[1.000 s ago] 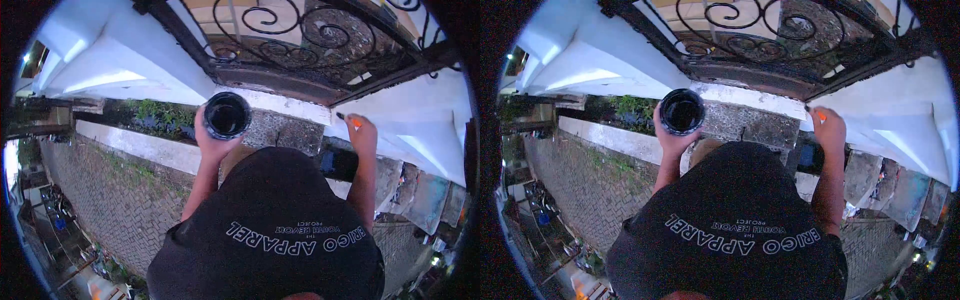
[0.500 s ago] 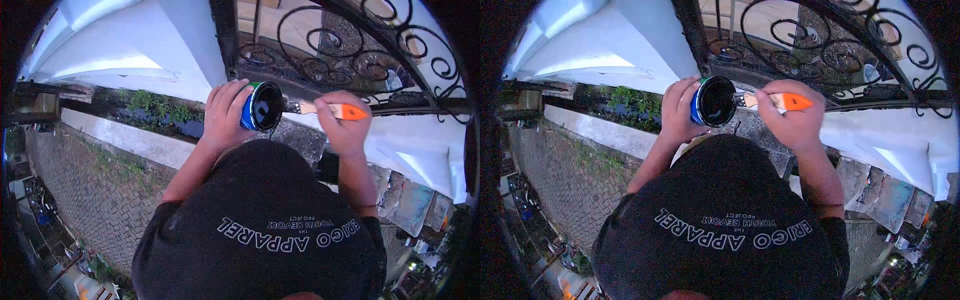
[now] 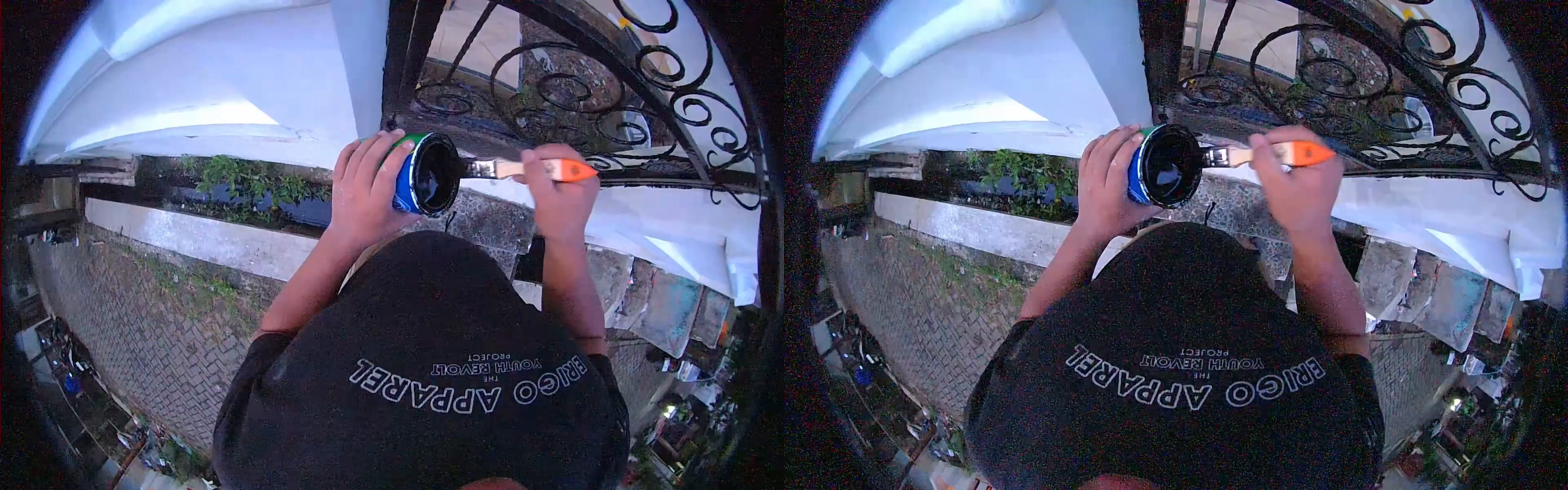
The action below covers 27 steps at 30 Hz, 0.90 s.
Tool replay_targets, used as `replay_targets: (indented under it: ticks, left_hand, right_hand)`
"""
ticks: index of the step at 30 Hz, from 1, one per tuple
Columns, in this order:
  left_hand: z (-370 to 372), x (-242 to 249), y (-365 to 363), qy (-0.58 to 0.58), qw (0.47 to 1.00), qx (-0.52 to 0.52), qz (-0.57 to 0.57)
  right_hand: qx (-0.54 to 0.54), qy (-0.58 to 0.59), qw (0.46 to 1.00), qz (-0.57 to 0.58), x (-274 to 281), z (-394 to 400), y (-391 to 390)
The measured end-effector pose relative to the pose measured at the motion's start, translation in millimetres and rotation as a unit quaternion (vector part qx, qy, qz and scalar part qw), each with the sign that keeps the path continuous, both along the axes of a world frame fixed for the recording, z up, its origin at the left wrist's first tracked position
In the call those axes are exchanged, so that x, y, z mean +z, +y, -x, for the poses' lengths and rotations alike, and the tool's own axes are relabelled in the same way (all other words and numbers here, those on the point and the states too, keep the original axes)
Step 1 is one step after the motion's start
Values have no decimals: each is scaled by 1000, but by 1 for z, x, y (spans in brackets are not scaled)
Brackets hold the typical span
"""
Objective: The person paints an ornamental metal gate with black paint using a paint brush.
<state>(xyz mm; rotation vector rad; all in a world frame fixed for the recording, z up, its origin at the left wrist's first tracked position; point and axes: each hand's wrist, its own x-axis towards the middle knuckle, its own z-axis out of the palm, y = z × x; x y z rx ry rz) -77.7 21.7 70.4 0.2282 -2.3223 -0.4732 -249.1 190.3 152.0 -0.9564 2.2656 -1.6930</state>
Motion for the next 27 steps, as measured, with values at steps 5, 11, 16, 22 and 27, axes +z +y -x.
replay_targets:
  ticks: [5, 11, 16, 22, 27]
  left_hand:
    - [6, 0, 3, 1, 999, -3, -52]
    - [29, -2, 35, -36, 995, 16, -94]
    - [46, -15, 71, -67, 986, 26, -150]
    - [78, -12, 104, -72, 997, -31, -25]
    - [89, -9, 114, -43, 997, -59, -29]
  right_hand:
    - [-76, -273, 949, 142, -32, 25, 16]
    - [-112, -305, 926, 191, -60, 43, 60]
    - [-144, -417, 857, 266, -91, 70, 112]
    - [-57, -169, 976, 124, -50, 64, 138]
    - [36, 99, 994, 11, 5, 61, 125]
